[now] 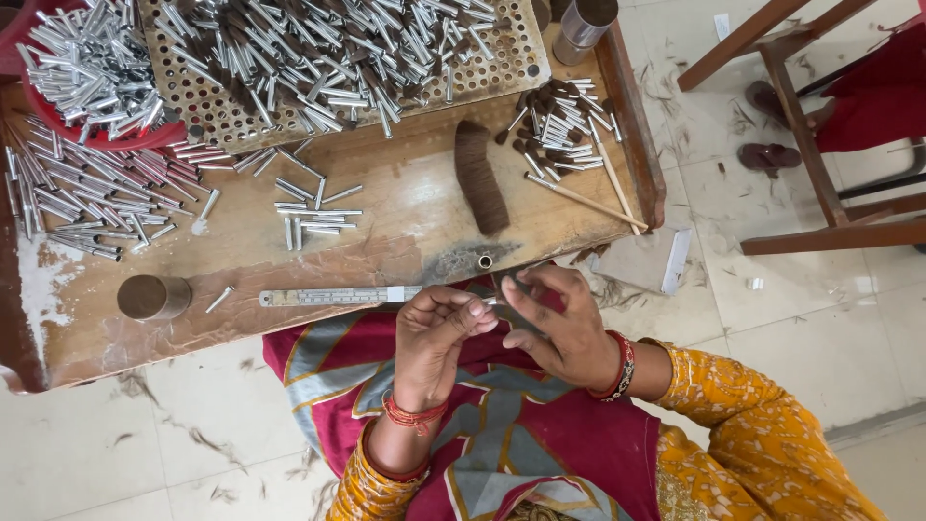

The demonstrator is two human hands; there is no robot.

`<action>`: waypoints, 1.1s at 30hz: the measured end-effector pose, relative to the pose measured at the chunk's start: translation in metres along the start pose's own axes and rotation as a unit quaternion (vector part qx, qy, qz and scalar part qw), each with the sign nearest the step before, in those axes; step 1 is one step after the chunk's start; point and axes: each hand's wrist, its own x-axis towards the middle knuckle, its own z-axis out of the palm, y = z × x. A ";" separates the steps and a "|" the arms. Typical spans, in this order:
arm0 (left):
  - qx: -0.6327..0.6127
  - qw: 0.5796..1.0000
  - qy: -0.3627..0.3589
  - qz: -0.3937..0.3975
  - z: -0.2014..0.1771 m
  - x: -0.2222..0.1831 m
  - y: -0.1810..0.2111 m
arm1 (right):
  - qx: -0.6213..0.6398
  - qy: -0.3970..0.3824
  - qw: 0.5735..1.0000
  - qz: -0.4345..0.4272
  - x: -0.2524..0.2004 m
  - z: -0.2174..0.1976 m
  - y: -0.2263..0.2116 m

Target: Assembling small metal tubes and components on a workbench.

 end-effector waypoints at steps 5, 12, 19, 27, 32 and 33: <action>-0.008 1.000 0.003 -0.005 -0.001 -0.001 -0.003 | -0.004 -0.001 1.000 0.002 0.002 0.001 -0.002; 0.016 1.000 0.004 0.007 -0.007 0.001 -0.011 | -0.024 0.067 0.996 -0.059 0.027 -0.006 -0.009; -0.020 1.000 -0.005 0.007 0.001 0.005 -0.014 | 0.052 0.093 0.994 -0.009 0.027 -0.009 0.002; -0.009 0.993 0.048 0.105 0.009 0.014 0.022 | -0.212 0.008 0.973 0.086 0.044 -0.039 0.088; -0.011 0.990 0.071 0.119 0.008 0.022 0.024 | -0.032 0.028 0.997 0.058 0.034 -0.039 0.043; -0.010 0.991 0.072 0.114 0.008 0.023 0.024 | 0.025 0.016 0.997 0.072 0.028 -0.036 0.034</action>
